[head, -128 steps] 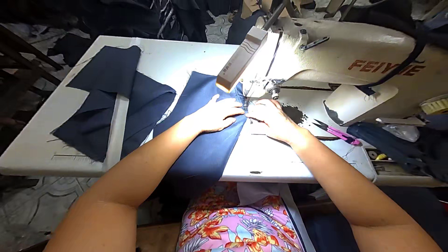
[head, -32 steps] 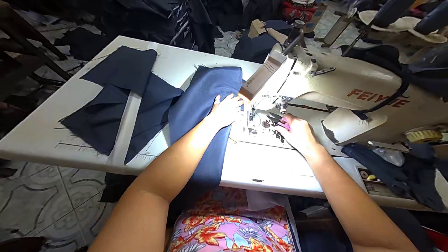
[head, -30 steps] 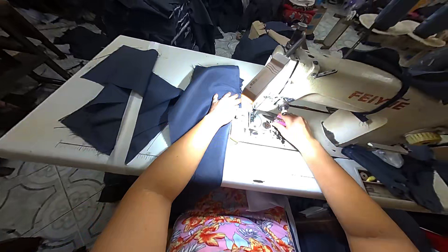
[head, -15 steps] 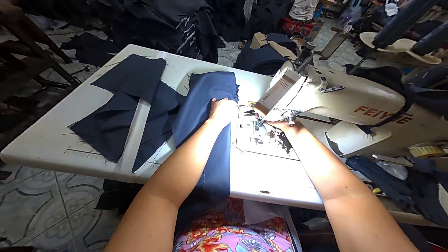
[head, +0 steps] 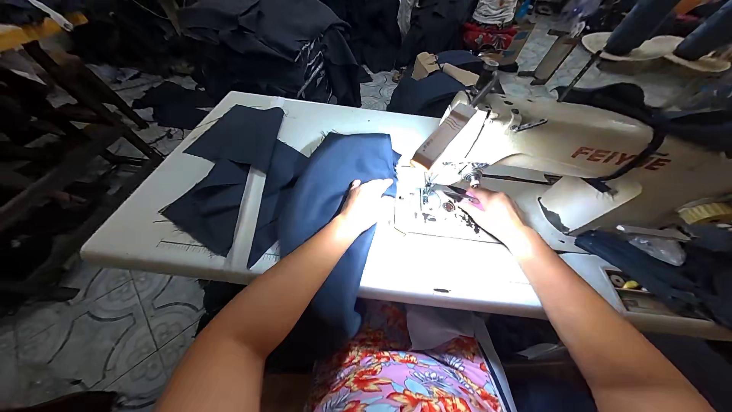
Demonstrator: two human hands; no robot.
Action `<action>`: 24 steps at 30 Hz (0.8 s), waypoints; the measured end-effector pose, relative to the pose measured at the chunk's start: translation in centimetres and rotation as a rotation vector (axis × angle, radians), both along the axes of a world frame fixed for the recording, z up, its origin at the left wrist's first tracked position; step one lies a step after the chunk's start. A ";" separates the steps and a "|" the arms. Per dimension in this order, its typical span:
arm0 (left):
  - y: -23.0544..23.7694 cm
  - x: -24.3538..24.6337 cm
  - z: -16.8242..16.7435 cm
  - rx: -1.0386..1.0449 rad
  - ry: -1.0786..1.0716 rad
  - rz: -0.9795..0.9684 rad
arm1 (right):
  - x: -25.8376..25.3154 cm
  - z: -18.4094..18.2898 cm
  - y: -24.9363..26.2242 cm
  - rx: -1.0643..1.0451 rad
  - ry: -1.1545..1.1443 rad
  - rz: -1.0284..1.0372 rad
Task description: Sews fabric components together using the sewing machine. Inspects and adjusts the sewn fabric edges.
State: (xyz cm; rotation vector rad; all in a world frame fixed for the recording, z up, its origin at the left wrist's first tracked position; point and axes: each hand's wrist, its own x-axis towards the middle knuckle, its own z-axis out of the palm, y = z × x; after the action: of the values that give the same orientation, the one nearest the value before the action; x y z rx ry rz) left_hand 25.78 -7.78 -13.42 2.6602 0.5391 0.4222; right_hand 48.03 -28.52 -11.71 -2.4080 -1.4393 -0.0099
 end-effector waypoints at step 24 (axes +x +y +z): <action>-10.3 -13.9 6.3 -0.636 -0.449 0.200 | -13.9 2.2 -3.5 0.763 0.035 0.350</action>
State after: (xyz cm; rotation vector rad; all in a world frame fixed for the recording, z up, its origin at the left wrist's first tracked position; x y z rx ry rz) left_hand 11.91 -18.07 -7.12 1.8402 0.6601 0.7392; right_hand 34.17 -32.00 -9.51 -1.5276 -1.4710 -0.3608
